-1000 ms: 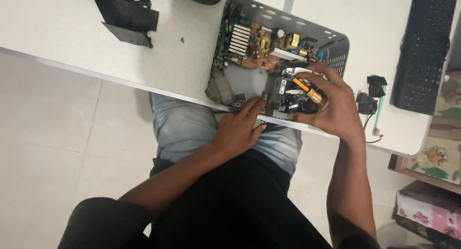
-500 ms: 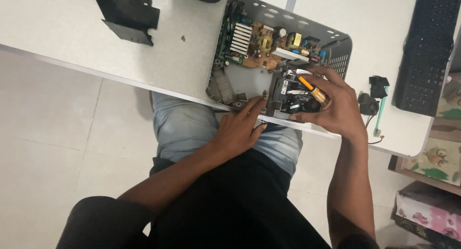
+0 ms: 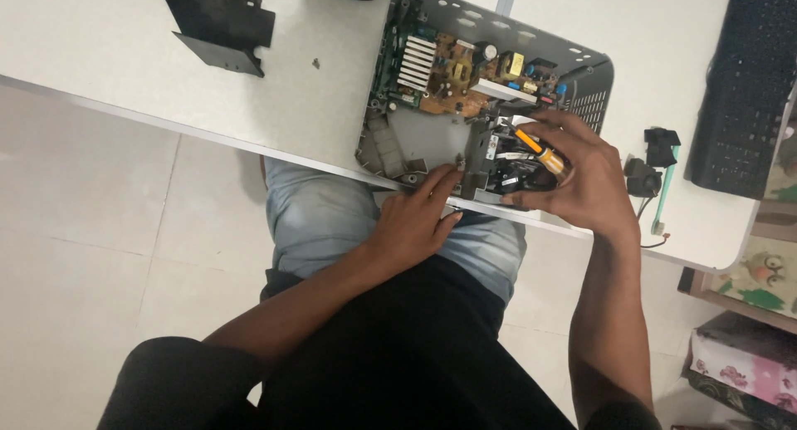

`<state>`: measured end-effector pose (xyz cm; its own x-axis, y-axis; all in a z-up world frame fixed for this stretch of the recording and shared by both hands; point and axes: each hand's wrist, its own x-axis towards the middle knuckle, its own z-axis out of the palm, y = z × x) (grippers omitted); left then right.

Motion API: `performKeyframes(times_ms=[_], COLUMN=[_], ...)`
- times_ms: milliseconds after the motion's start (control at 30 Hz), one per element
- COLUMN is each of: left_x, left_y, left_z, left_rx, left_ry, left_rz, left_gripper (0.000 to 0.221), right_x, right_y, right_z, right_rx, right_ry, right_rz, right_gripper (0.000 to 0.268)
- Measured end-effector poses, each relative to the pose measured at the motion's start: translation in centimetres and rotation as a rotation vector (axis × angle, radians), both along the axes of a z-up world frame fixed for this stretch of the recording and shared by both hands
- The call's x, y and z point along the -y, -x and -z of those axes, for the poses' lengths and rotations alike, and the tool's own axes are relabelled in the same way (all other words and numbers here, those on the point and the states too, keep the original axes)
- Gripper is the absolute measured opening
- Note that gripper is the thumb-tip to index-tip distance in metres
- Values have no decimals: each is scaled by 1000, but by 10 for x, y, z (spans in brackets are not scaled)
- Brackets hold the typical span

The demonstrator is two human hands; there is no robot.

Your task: Disassembling a digital projector to access and secure internal components using a screwdriver and manual manipulation.

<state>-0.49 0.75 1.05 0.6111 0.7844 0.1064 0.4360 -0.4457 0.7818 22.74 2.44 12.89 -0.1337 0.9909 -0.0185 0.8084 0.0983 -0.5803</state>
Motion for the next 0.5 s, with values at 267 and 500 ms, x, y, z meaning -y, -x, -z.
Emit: performKeyframes(times_ms=[267,500], left_x=[-2,0], left_y=[-1,0], left_z=[-5,-43], left_rx=[-41,-11], left_ry=[5,46], left_rz=[14,20], left_gripper=[54,62], right_x=[4,10], right_y=[1,-5], right_z=[-5,-14], right_rx=[31,33], right_ry=[61,122], right_rz=[20,18], right_gripper=[87,94])
